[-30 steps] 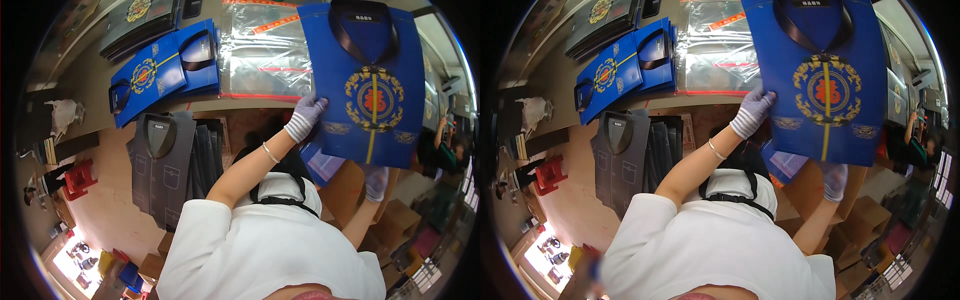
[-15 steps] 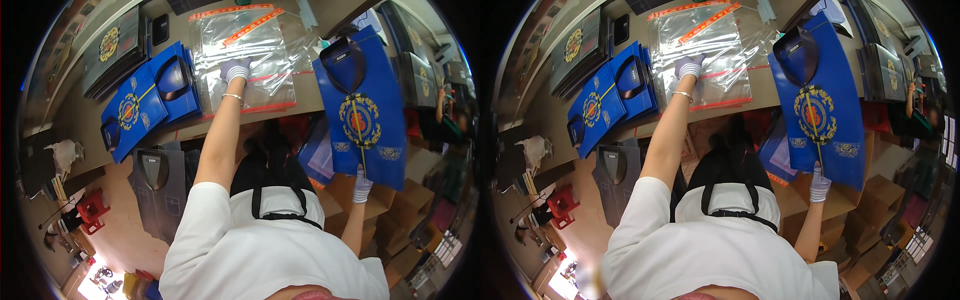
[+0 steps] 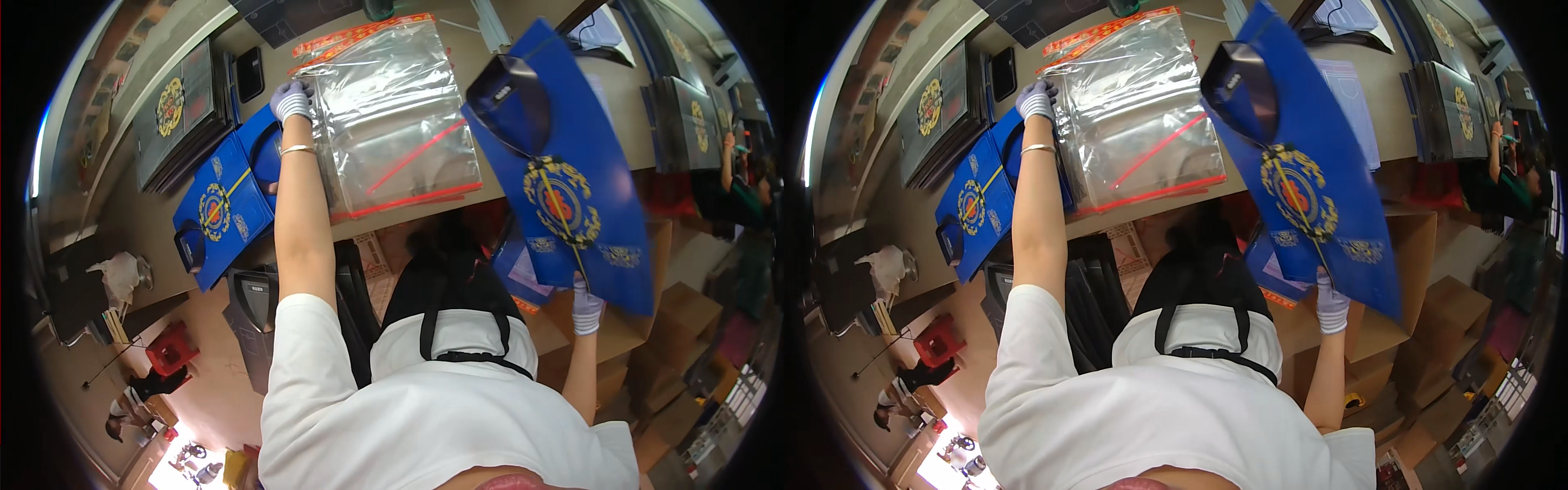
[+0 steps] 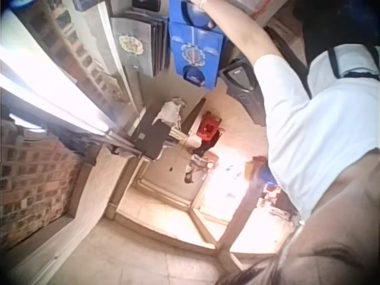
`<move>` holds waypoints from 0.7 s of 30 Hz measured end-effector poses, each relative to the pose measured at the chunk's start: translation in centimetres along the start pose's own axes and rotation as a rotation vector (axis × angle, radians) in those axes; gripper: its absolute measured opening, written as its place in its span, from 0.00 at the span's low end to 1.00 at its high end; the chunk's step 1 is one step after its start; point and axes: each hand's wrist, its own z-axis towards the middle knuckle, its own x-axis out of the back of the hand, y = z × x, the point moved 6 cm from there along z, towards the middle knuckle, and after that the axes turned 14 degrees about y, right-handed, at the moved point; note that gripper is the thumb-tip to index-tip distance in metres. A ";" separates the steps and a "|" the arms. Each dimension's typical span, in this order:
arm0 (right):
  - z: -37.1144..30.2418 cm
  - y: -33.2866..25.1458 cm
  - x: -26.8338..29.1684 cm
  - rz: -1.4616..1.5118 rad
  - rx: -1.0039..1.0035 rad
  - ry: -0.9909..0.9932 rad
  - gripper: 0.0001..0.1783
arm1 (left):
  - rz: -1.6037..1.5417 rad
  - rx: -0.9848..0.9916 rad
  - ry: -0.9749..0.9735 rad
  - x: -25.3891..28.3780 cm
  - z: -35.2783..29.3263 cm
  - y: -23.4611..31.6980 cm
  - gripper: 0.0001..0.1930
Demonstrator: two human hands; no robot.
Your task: The person repeatedly picks up blue decorative boxes and inserts them into clear plastic bags. They then place the packaged items into a cardboard box. The process is repeated multiple times in a continuous loop.
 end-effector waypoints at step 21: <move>3.6 1.7 0.4 -0.100 -0.089 0.023 0.11 | 0.638 -0.616 -0.707 2.0 -22.7 -6.4 0.11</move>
